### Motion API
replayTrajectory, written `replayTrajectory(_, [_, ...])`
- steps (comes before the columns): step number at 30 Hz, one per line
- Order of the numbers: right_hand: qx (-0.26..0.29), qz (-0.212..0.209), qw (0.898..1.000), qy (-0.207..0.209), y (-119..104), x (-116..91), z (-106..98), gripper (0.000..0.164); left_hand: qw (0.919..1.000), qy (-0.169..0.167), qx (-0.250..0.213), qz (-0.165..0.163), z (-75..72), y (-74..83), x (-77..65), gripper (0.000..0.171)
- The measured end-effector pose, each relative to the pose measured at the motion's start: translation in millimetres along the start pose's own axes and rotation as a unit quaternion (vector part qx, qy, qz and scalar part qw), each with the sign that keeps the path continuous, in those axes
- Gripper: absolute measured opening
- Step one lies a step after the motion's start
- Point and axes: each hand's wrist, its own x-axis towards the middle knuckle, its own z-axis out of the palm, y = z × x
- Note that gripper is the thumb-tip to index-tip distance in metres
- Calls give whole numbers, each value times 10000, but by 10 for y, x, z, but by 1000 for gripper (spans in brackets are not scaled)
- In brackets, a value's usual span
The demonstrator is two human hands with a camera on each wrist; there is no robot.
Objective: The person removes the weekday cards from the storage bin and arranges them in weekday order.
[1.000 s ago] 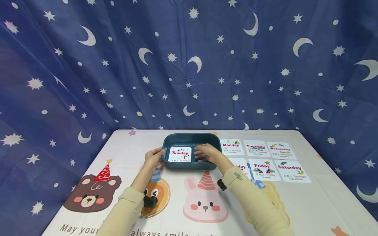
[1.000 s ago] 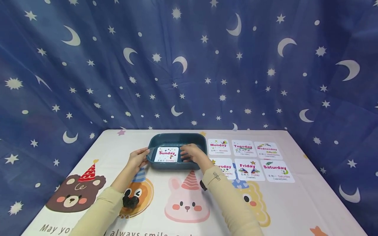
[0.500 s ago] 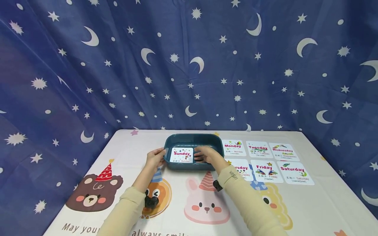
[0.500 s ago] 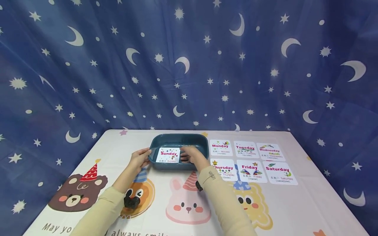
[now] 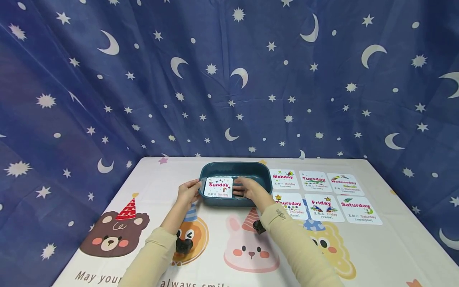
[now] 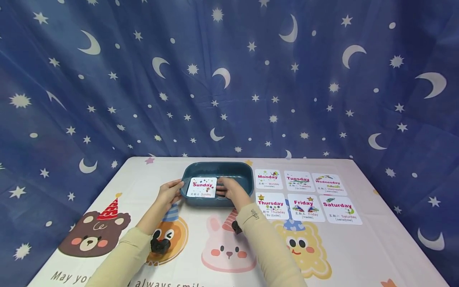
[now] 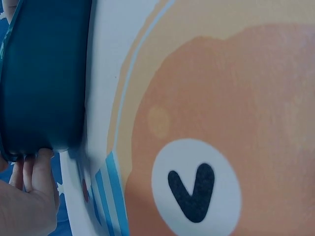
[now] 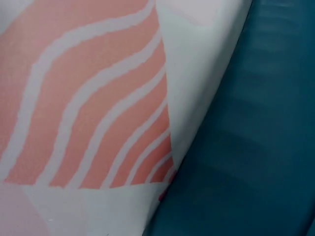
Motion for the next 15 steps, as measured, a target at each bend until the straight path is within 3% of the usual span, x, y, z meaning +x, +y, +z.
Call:
replayTrajectory(2, [84, 21, 9999, -85, 59, 156, -54, 49, 10000, 5, 10, -16, 1, -4, 3, 38])
replayTrajectory(5, [243, -69, 9985, -479, 97, 232, -90, 45, 10000, 2, 26, -17, 2, -1, 4, 39])
replayTrajectory(8, [-69, -202, 9993, -311, -187, -563, 253, 38, 10000, 10, 13, 3, 3, 6, 0, 39])
replayTrajectory(9, [-175, -227, 9993, -224, -243, -722, 335, 36, 10000, 11, -10, 10, 6, 9, -2, 39])
replayTrajectory(10, [-302, -355, 9986, -240, -203, -658, 331, 36, 10000, 9, -27, 17, 10, 8, 0, 39])
replayTrajectory(12, [-770, -339, 9964, 118, -376, -1113, 535, 36, 10000, 18, -66, 30, 22, 4, 1, 39])
replayTrajectory(15, [-1137, -422, 9925, 111, -368, -1071, 563, 40, 9999, 29, -124, 59, 2, -4, 8, 38])
